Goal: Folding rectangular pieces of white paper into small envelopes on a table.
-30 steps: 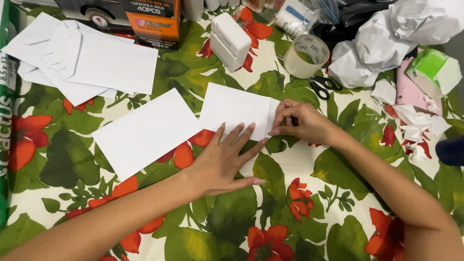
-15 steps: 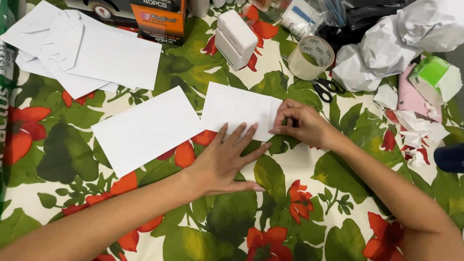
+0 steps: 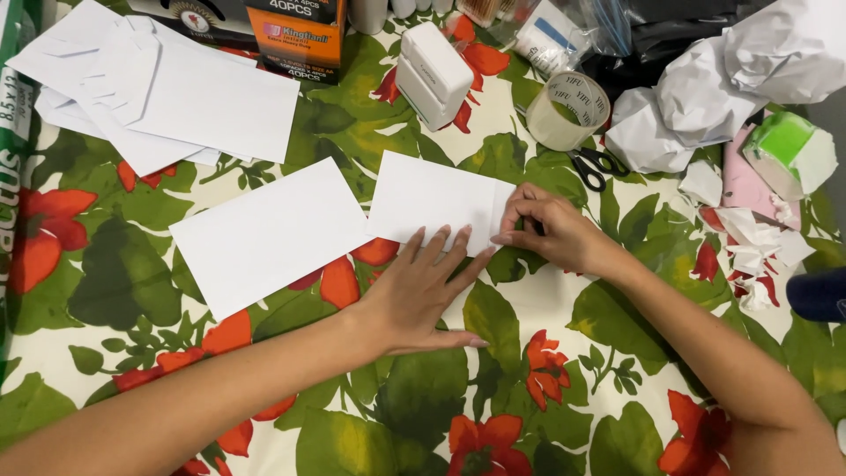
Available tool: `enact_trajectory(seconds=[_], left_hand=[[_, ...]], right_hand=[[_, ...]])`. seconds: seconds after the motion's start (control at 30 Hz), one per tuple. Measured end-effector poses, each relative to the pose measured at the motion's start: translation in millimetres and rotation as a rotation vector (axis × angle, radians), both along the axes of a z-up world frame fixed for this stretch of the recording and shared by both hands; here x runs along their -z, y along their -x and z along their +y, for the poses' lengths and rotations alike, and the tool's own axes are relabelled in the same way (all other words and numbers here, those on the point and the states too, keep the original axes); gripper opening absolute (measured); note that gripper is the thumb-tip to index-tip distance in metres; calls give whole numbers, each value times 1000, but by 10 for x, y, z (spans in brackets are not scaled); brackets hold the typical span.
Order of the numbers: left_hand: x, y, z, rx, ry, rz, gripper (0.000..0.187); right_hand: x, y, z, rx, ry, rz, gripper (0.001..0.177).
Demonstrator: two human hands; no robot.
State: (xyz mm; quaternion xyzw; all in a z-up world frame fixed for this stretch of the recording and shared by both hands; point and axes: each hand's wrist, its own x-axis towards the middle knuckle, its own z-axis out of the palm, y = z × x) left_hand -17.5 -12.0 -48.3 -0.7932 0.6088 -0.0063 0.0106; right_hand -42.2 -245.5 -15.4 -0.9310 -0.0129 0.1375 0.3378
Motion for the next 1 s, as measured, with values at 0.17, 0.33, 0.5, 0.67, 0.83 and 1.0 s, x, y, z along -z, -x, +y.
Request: enact_trajectory(seconds=[0.17, 0.33, 0.5, 0.67, 0.83, 1.0], left_hand=[[55, -1, -6, -9, 8, -3, 99], [-26, 4, -2, -8, -21, 15, 102], [-106, 2, -2, 3, -65, 49, 95], [-97, 7, -14, 1, -64, 61, 94], [-93, 20, -26, -5, -46, 55, 93], [-46, 49, -38, -19, -15, 33, 92]], right_hand=[[24, -2, -23, -1, -1, 1, 7], [14, -8, -16, 9, -6, 3, 7], [62, 0, -14, 16, -17, -30, 7], [52, 12, 1, 28, -20, -43, 8], [100, 65, -12, 80, -36, -84, 9], [83, 122, 41, 117, -21, -121, 7]])
